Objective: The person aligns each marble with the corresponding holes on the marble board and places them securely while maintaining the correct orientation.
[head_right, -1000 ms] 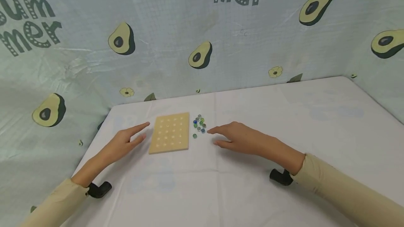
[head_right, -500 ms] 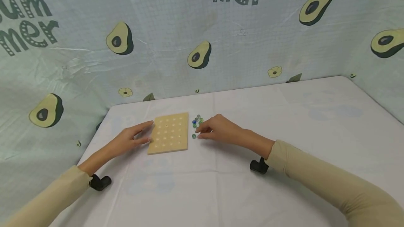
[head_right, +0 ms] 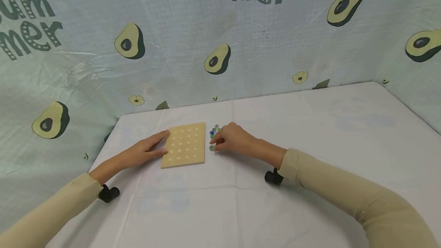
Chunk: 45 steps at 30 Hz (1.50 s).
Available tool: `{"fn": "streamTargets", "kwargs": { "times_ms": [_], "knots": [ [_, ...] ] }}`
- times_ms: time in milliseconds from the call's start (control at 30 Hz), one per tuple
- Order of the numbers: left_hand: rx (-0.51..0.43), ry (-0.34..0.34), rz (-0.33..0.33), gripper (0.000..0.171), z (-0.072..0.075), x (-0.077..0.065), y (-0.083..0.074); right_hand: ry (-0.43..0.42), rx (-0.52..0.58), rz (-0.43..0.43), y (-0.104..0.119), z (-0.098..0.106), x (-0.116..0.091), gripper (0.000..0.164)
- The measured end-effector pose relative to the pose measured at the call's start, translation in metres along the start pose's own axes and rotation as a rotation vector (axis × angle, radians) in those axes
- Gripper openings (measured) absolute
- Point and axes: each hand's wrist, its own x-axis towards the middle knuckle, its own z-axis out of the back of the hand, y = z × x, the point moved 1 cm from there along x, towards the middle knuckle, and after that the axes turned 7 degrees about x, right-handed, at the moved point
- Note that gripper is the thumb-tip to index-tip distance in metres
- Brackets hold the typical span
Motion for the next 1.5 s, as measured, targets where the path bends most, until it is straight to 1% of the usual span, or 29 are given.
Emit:
{"fn": "streamTargets", "kwargs": {
  "times_ms": [167,267,667,800,967,1100,1267,1500],
  "knots": [
    [0.004,0.049,0.004,0.078,-0.001,0.003,0.003,0.007,-0.06,0.015,0.0,-0.001,0.005,0.022],
    [0.002,0.069,0.007,0.079,-0.001,0.004,0.004,0.01,-0.087,0.004,0.0,-0.002,0.008,0.022],
    [-0.001,0.052,0.0,0.079,-0.001,0.004,0.007,0.026,-0.179,-0.017,0.005,-0.007,0.015,0.017],
    [-0.01,0.053,0.0,0.08,-0.002,0.005,0.008,0.024,-0.178,-0.013,0.006,-0.007,0.014,0.015],
    [-0.023,0.057,0.007,0.081,-0.003,0.004,0.009,0.021,-0.168,-0.026,0.008,-0.004,0.011,0.017],
    [-0.011,0.045,0.008,0.08,-0.004,0.003,0.01,0.027,-0.156,-0.033,0.011,-0.002,0.009,0.016],
    [0.002,0.032,0.003,0.079,-0.004,0.001,0.008,0.031,-0.114,-0.001,0.015,0.002,0.004,0.013],
    [0.007,0.024,0.005,0.08,-0.004,0.001,0.007,-0.012,-0.077,0.078,0.019,0.01,0.001,0.017]
  ]
}}
